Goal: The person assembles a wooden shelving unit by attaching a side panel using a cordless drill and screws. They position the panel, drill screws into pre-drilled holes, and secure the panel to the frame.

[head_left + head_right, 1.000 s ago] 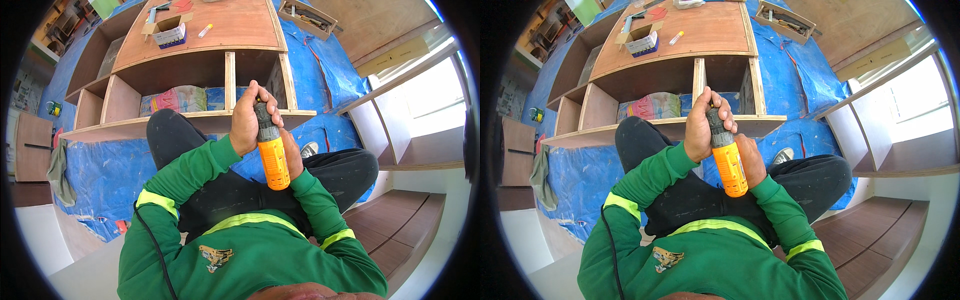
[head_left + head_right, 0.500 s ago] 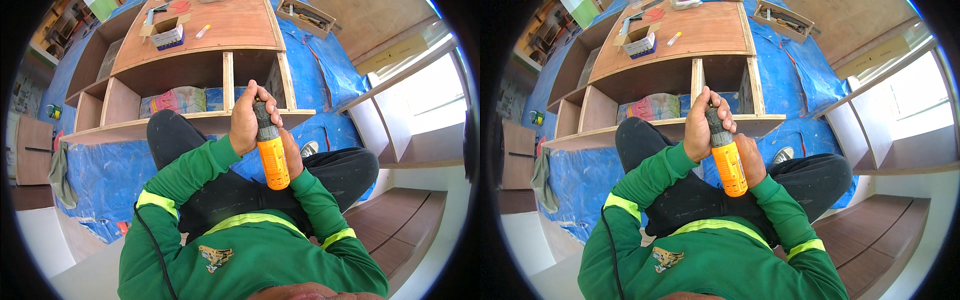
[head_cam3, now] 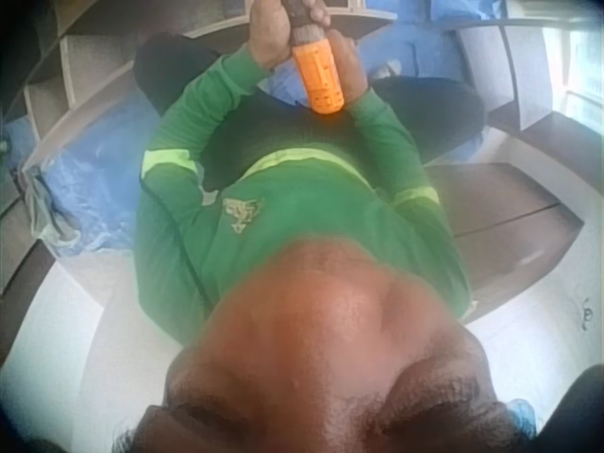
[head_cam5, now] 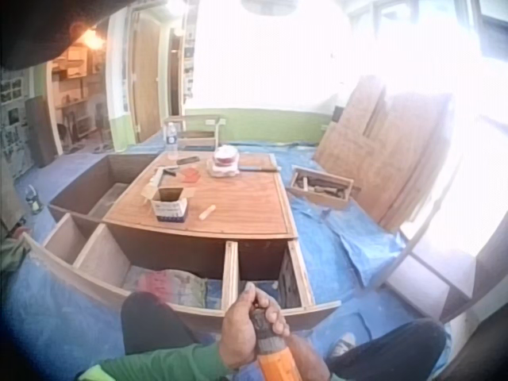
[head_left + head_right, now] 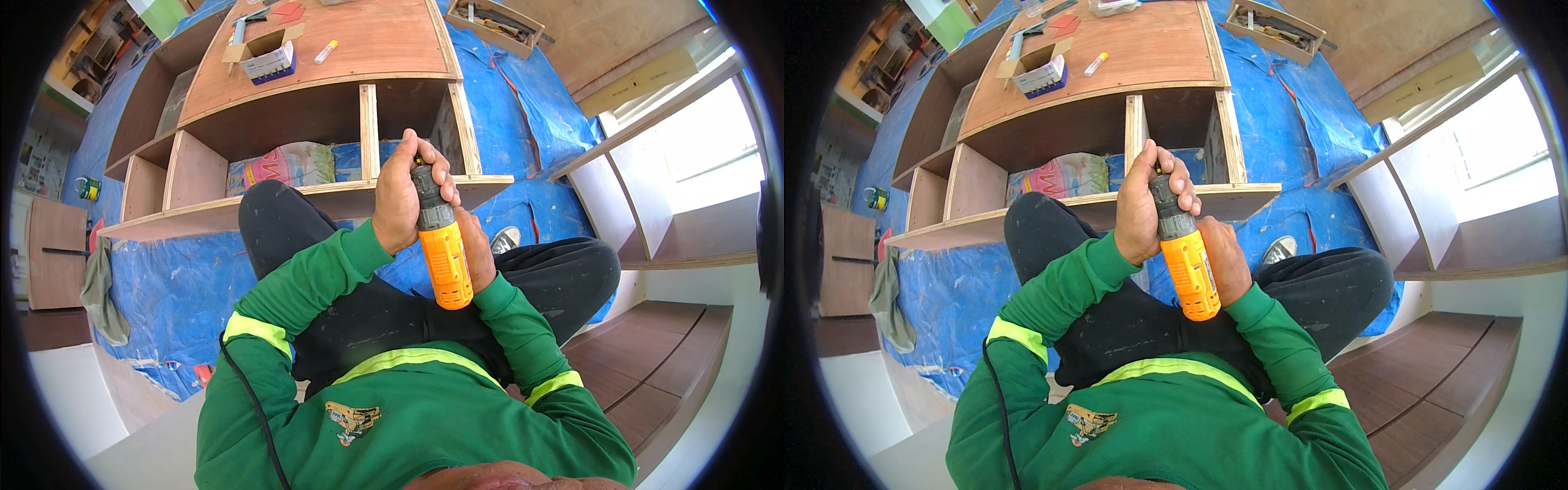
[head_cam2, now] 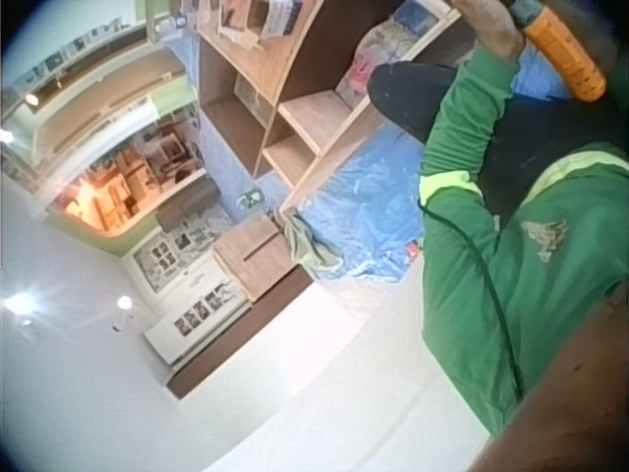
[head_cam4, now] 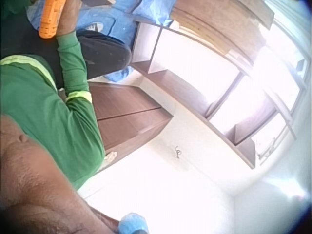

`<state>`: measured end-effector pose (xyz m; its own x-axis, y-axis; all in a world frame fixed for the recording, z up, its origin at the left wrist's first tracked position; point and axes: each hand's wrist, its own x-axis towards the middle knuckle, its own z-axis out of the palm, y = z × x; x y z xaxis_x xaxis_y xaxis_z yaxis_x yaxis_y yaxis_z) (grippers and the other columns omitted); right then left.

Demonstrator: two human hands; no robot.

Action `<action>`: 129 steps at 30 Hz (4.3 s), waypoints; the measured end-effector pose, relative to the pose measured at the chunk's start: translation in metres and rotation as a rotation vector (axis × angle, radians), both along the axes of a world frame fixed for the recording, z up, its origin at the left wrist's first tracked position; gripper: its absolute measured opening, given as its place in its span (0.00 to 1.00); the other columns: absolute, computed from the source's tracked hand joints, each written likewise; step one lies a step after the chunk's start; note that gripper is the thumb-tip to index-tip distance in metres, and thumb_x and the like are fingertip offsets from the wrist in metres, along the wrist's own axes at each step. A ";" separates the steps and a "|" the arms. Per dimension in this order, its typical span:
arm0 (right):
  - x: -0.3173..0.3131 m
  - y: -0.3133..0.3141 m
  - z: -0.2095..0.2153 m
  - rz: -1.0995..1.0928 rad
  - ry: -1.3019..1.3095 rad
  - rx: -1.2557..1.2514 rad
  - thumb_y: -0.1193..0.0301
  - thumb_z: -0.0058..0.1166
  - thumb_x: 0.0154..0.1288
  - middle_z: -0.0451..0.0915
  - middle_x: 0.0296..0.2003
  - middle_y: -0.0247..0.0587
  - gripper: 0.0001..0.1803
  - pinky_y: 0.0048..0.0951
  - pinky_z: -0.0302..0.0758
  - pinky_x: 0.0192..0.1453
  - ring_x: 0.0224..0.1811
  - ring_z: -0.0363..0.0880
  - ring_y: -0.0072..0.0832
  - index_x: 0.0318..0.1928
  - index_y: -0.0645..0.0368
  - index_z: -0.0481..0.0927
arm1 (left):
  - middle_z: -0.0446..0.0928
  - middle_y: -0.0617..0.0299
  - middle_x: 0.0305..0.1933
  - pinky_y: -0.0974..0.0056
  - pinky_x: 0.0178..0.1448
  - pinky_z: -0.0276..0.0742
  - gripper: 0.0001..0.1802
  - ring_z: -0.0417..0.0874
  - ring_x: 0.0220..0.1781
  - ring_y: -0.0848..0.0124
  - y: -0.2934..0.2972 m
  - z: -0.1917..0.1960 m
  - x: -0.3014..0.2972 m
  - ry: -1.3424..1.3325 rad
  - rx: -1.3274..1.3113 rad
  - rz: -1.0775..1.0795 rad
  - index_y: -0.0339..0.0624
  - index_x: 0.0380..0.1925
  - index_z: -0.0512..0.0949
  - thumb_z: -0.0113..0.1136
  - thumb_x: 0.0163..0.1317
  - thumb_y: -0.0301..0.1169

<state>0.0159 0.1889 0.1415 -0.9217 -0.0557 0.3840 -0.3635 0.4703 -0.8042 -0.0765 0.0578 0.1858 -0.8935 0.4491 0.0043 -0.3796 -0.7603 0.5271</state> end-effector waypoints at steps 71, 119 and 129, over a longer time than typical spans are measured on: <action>-0.001 0.013 -0.020 -0.022 -0.014 0.257 0.68 0.64 0.63 0.79 0.40 0.43 0.17 0.45 0.69 0.52 0.46 0.80 0.47 0.48 0.57 0.74 | 0.76 0.66 0.26 0.60 0.55 0.85 0.08 0.82 0.28 0.73 -0.008 -0.016 0.008 -0.177 -0.246 -0.181 0.48 0.36 0.75 0.67 0.69 0.28; 0.006 0.030 0.018 -0.149 -0.002 -0.044 0.74 0.67 0.62 0.84 0.33 0.48 0.13 0.49 0.75 0.40 0.37 0.84 0.52 0.44 0.58 0.77 | 0.82 0.52 0.53 0.57 0.57 0.77 0.16 0.82 0.56 0.61 -0.263 0.353 0.303 2.204 -0.911 -0.504 0.31 0.51 0.84 0.60 0.68 0.29; 0.004 0.019 0.005 -0.156 0.013 -0.030 0.73 0.65 0.63 0.80 0.35 0.47 0.12 0.48 0.72 0.44 0.41 0.78 0.53 0.43 0.56 0.77 | 0.82 0.44 0.60 0.43 0.70 0.73 0.29 0.80 0.65 0.49 -0.230 0.385 0.271 2.404 -0.472 -0.967 0.40 0.61 0.84 0.64 0.69 0.49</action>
<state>0.0203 0.2076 0.1461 -0.9131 0.0992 0.3954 -0.2987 0.4973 -0.8145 0.1943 -0.1726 0.5709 0.6718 0.7398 -0.0373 0.7051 -0.6233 0.3383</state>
